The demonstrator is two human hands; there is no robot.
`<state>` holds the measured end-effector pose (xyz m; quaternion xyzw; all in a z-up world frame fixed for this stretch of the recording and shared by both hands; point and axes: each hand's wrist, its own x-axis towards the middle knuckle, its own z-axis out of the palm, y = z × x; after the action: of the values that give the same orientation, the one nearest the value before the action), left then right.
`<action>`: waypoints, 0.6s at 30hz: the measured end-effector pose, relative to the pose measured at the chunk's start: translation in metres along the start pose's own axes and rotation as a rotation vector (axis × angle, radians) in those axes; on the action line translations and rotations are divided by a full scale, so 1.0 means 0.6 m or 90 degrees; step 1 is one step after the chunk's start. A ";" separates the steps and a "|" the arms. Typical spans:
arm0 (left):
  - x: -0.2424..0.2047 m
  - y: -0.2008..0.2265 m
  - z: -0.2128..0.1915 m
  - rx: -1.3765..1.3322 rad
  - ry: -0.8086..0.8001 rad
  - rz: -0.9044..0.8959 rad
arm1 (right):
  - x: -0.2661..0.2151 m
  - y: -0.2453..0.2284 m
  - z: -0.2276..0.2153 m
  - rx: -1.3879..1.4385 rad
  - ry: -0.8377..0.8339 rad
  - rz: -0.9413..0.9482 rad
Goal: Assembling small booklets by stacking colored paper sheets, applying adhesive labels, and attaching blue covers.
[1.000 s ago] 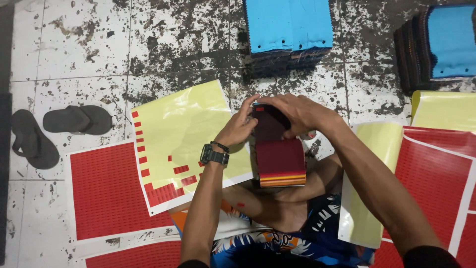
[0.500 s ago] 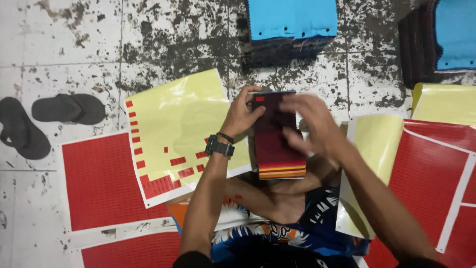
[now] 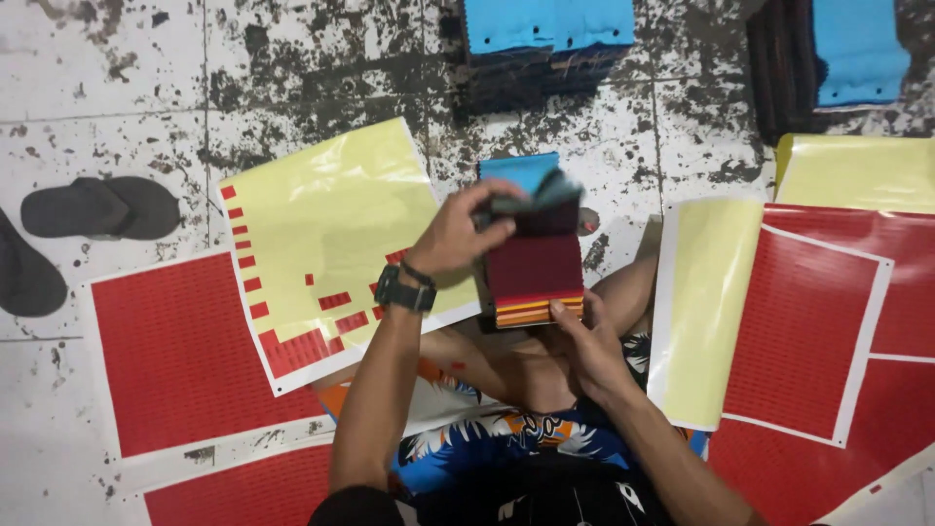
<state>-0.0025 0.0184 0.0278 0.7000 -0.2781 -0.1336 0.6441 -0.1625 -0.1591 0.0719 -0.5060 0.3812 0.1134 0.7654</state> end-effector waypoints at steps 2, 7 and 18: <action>-0.017 -0.003 0.002 -0.018 -0.066 0.037 | 0.000 -0.003 -0.001 0.021 0.001 0.010; -0.041 0.033 0.009 0.041 -0.146 0.108 | 0.002 0.010 -0.002 0.078 0.023 0.021; -0.058 0.069 0.020 0.162 -0.119 0.023 | -0.031 0.003 0.024 0.095 0.053 0.105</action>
<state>-0.0463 0.0278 0.0609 0.7553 -0.3637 -0.1504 0.5240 -0.1695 -0.1421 0.0865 -0.4188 0.4606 0.1262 0.7723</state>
